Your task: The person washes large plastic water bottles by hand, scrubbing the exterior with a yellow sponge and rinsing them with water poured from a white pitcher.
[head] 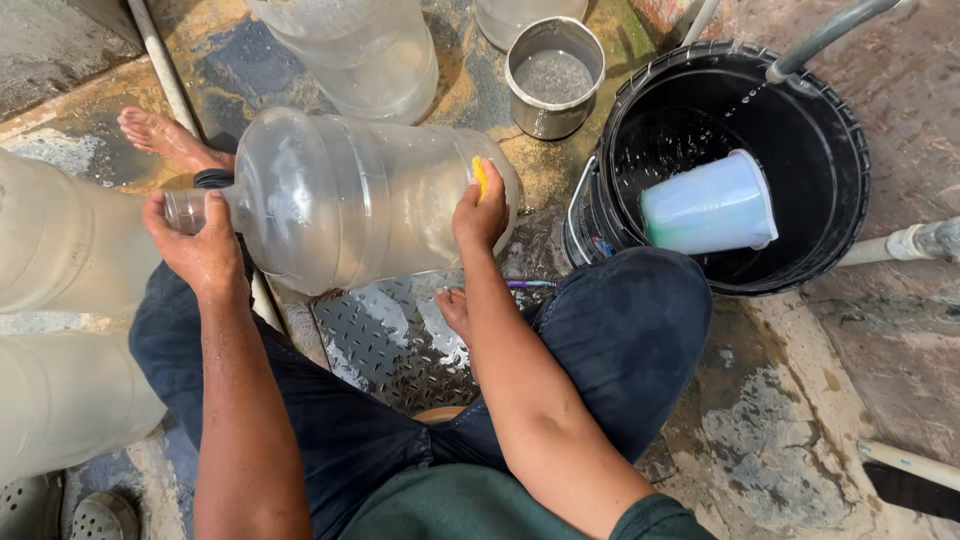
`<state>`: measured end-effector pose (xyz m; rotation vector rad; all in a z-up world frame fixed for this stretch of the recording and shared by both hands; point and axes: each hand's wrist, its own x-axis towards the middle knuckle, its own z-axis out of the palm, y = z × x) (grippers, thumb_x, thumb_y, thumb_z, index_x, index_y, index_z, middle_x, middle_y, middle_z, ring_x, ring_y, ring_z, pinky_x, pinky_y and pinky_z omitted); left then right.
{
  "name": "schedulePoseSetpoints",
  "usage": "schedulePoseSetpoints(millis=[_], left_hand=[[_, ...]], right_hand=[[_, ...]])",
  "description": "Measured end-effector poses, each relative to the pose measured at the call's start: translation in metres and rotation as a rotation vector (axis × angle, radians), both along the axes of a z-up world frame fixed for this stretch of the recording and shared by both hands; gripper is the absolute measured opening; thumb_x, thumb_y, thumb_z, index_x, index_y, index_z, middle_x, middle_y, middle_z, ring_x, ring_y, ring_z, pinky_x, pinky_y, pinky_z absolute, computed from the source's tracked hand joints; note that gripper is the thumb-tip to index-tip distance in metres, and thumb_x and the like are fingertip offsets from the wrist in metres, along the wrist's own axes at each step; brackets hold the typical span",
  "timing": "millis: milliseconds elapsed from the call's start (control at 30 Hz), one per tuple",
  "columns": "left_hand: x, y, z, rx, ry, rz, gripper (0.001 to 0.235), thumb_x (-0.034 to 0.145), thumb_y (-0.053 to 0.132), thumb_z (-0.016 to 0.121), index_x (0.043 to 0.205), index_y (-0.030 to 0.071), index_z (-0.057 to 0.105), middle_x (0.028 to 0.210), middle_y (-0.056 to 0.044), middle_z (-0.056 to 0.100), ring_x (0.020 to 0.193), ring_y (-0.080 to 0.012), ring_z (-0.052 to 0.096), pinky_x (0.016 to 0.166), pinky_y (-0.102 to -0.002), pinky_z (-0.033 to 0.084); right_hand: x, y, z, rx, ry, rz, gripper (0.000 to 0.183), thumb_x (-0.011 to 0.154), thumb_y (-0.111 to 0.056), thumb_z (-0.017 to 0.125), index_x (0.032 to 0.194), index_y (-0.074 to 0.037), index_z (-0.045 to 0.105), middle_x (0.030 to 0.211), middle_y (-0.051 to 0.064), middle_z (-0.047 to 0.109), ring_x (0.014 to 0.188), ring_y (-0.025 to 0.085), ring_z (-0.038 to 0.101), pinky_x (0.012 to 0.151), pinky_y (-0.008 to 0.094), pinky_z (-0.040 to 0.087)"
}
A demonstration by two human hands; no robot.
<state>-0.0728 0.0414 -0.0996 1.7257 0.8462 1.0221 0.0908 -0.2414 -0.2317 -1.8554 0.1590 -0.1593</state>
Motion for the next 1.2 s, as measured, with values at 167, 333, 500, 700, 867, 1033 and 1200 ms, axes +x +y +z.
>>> schedulePoseSetpoints(millis=[167,333,500,700,867,1033,1200], left_hand=[[0.003,-0.001,-0.014,0.013,-0.132,0.003,0.061,0.097,0.003,0.081,0.147,0.003,0.046,0.142,-0.012,0.052,0.127,-0.0204,0.058,0.111,-0.035,0.051],[0.027,-0.005,-0.003,-0.119,-0.249,-0.018,0.063,0.088,-0.001,0.077,0.144,0.006,0.048,0.133,-0.008,0.055,0.114,-0.0177,0.060,0.102,-0.033,0.054],[0.018,-0.002,0.036,-0.046,-0.209,-0.062,0.058,0.091,-0.003,0.081,0.142,0.005,0.055,0.121,-0.006,0.062,0.106,-0.0139,0.062,0.097,-0.030,0.054],[-0.011,0.019,0.142,0.242,-0.238,-0.044,0.050,0.096,-0.006,0.079,0.139,0.005,0.057,0.122,-0.008,0.064,0.103,-0.0156,0.062,0.095,-0.032,0.056],[0.009,0.011,0.158,0.544,0.118,-0.029,0.056,0.088,0.009,0.094,0.135,0.005,0.063,0.116,-0.011,0.065,0.105,-0.0179,0.067,0.093,-0.036,0.057],[-0.034,0.062,0.118,-0.083,0.153,-0.181,0.049,0.090,0.016,0.090,0.129,0.005,0.062,0.113,-0.005,0.071,0.098,-0.0129,0.067,0.087,-0.031,0.057],[-0.033,0.070,0.059,-0.485,0.289,-0.632,0.060,0.068,0.009,0.089,0.123,0.006,0.067,0.107,-0.005,0.073,0.093,-0.0134,0.071,0.081,-0.032,0.060]], right_hand=[[0.008,-0.007,-0.004,-0.105,0.065,-0.147,0.040,0.095,-0.016,0.057,0.135,-0.020,0.061,0.132,0.010,0.070,0.121,0.034,0.064,0.102,0.046,0.046],[0.023,-0.041,-0.054,0.642,0.499,-0.816,0.041,0.099,-0.025,0.045,0.136,-0.016,0.060,0.131,0.012,0.064,0.110,0.030,0.069,0.094,0.045,0.059],[0.023,-0.036,-0.067,0.640,0.722,-0.255,0.078,0.097,-0.068,0.045,0.136,-0.001,0.056,0.112,0.017,0.069,0.098,0.028,0.067,0.101,0.046,0.049],[-0.041,0.048,-0.017,0.392,0.727,0.107,0.093,0.094,-0.074,0.044,0.153,-0.003,0.038,0.140,0.021,0.050,0.132,0.034,0.050,0.109,0.052,0.043],[-0.049,0.046,0.017,0.680,0.913,0.054,0.089,0.091,-0.069,0.050,0.152,-0.005,0.039,0.144,0.022,0.053,0.139,0.035,0.053,0.103,0.044,0.050],[0.043,-0.008,0.079,0.418,0.203,-0.094,0.054,0.095,-0.053,0.080,0.096,-0.002,0.061,0.072,-0.002,0.057,0.055,0.009,0.048,0.047,0.027,0.038],[0.089,-0.058,0.248,0.323,-0.448,-0.019,0.040,0.108,-0.041,0.065,0.093,-0.004,0.070,0.081,0.000,0.067,0.070,0.007,0.058,0.065,0.024,0.047]])
